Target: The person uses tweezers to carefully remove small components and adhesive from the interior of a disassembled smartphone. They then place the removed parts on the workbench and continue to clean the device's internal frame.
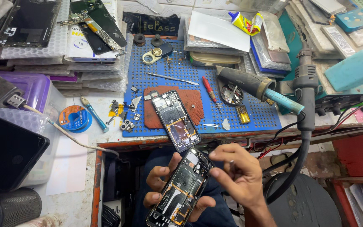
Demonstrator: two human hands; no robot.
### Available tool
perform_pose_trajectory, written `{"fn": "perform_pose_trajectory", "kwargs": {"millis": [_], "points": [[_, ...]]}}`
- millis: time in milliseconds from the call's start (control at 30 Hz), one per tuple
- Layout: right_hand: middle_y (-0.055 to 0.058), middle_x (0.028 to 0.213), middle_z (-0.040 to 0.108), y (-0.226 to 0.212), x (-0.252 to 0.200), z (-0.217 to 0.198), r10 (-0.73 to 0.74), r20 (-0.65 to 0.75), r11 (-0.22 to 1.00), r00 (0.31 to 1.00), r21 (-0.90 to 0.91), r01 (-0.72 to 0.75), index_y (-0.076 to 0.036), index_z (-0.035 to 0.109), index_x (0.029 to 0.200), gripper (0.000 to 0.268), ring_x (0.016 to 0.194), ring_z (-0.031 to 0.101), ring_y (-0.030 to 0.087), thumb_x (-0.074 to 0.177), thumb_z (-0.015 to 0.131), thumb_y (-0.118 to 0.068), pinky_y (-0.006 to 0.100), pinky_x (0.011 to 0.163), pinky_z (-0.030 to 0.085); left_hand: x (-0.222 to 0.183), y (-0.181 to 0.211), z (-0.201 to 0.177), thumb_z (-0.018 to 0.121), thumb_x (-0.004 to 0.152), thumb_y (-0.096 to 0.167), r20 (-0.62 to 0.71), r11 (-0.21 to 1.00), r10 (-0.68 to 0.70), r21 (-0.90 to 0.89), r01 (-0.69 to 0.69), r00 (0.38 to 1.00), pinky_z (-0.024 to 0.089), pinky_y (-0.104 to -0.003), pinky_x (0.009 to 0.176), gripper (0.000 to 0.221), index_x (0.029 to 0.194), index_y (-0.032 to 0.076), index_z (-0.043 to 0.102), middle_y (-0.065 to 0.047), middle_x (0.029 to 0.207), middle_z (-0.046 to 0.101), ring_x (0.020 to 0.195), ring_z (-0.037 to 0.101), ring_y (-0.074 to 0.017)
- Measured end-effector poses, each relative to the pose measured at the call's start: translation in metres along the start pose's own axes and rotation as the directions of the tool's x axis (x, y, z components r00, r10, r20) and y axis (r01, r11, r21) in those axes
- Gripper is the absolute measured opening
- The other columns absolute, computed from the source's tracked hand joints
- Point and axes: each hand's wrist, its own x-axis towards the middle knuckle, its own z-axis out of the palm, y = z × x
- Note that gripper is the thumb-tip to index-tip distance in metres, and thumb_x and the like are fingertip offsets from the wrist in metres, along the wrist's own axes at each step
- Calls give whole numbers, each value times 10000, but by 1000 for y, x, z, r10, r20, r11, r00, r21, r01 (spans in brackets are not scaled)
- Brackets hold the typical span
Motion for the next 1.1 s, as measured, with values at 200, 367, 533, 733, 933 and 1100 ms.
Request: {"fn": "perform_pose_trajectory", "kwargs": {"millis": [200, 367, 533, 733, 933, 1100], "points": [[22, 1004, 493, 3, 34, -27, 280, -165, 928, 946, 301, -222, -17, 623, 1437, 438, 790, 487, 82, 1010, 535, -61, 202, 671, 425, 4, 9, -14, 902, 874, 489, 75, 990, -118, 92, 111, 990, 387, -251, 1238, 929, 1584, 284, 338, -30, 1616, 387, 1522, 253, -176], [40, 925, 638, -10, 72, -12, 103, -283, 893, 953, -395, -214, -63, 673, 1301, 350, 757, 653, 111, 954, 656, -108, 270, 674, 542, 21, 20, -25, 758, 723, 534, 253, 721, -130, 688, -84, 959, 175, -286, 1250, 812, 1456, 279, 520, 47, 1559, 449, 1447, 256, -175], [77, 870, 740, 5, 120, 17, -83, -241, 724, 967, -681, -108, -83, 762, 1001, 144, 744, 709, 218, 869, 765, -139, 354, 693, 551, 31, 11, -7, 776, 940, 562, 95, 878, 97, 461, -130, 991, 365, -256, 1218, 852, 1584, 184, 365, 38, 1618, 232, 1507, 204, -204], [85, 908, 745, 30, 132, 23, -137, -125, 523, 983, -852, -36, -119, 797, 901, 83, 870, 674, 320, 843, 805, -178, 429, 803, 528, 42, 23, -14, 749, 882, 571, 195, 799, -72, 598, -60, 978, 185, -350, 1254, 776, 1521, 227, 474, -12, 1637, 362, 1553, 178, -195], [97, 1042, 717, 5, 92, 16, -137, 6, 597, 991, -797, 87, -80, 775, 1050, 191, 966, 670, 307, 865, 771, -127, 405, 844, 534, 31, 24, -19, 639, 921, 697, 190, 640, -182, 768, -30, 965, 132, -415, 1210, 722, 1513, 322, 467, 77, 1632, 385, 1518, 230, -126], [84, 1011, 730, -3, 75, 13, -87, 119, 581, 989, -800, 147, -67, 758, 1059, 204, 948, 677, 303, 859, 749, -106, 403, 835, 530, -2, 12, -34, 639, 899, 600, 126, 612, -383, 777, 150, 915, 209, -424, 1163, 670, 1501, 355, 476, 84, 1617, 423, 1519, 252, -99]]}}
